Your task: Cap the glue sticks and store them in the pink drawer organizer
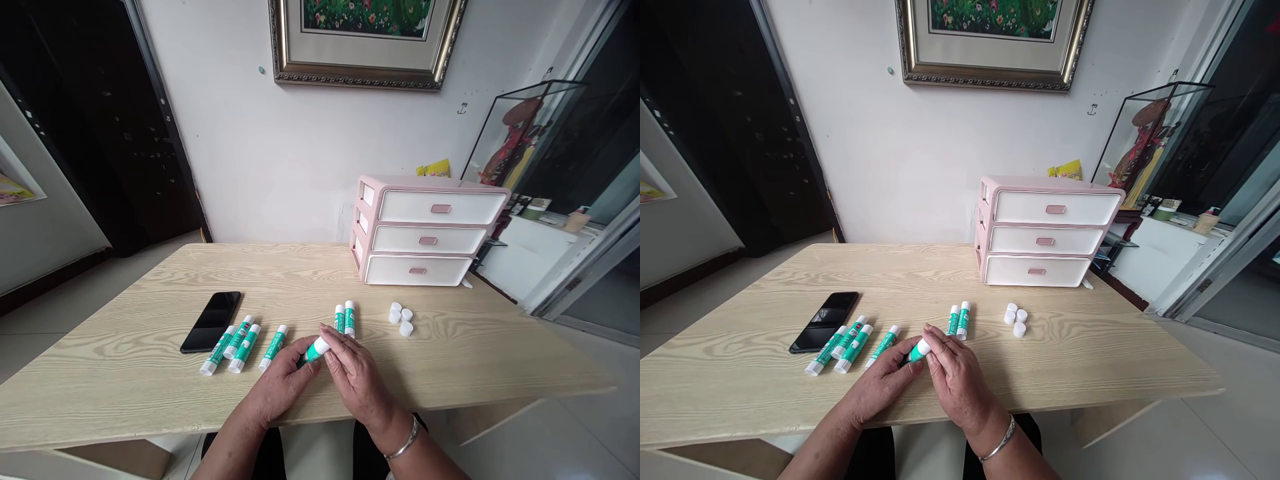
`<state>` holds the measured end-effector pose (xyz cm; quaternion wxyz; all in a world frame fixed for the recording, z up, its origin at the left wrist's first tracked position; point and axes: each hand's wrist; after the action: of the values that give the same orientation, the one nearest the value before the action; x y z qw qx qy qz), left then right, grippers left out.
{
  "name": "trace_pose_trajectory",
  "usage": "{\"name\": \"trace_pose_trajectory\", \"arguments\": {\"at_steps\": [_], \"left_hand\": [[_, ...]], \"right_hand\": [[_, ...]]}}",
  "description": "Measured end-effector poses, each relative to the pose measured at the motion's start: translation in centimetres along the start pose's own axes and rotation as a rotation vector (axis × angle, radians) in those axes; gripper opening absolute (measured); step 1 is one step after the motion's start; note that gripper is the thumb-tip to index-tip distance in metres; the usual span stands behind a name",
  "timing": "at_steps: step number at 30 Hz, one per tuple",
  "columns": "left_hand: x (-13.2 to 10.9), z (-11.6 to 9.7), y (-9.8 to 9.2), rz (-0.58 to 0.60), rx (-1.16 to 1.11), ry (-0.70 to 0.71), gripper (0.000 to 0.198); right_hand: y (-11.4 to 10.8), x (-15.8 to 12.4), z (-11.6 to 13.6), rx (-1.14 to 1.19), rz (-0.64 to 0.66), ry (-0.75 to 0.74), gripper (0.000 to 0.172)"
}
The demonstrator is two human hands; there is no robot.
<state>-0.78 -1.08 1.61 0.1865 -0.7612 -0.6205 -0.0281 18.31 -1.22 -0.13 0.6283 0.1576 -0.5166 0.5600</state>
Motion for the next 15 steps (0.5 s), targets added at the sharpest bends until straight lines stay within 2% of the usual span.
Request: {"name": "trace_pose_trajectory", "arguments": {"at_steps": [4, 6, 11, 15], "left_hand": [[-0.3, 0.0, 0.0, -0.051, -0.075, -0.122, 0.042], [-0.4, 0.6, 0.1, -0.090, -0.157, -0.170, 0.041], [-0.3, 2.4, 0.1, -0.150, -0.416, -0.232, 0.058], [-0.3, 2.6, -0.1, -0.187, -0.488, -0.264, 0.059]], "right_hand": [[-0.1, -0.7, 0.1, -0.012, 0.042, 0.012, 0.059], [-0.2, -1.2, 0.0, -0.010, -0.014, 0.069, 0.057], [-0.3, -1.6, -0.4, 0.006, -0.190, 0.248, 0.041], [-0.3, -1.2, -0.4, -0.003, -0.267, 0.282, 0.029]]}}
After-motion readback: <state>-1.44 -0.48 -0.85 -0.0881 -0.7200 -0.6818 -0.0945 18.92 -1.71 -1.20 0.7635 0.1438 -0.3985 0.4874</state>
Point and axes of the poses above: each hand's wrist, its own x-axis towards the middle knuckle, its own y-axis out of the palm, z = x × y, and after that the axes turned 13 degrees about -z, right-handed
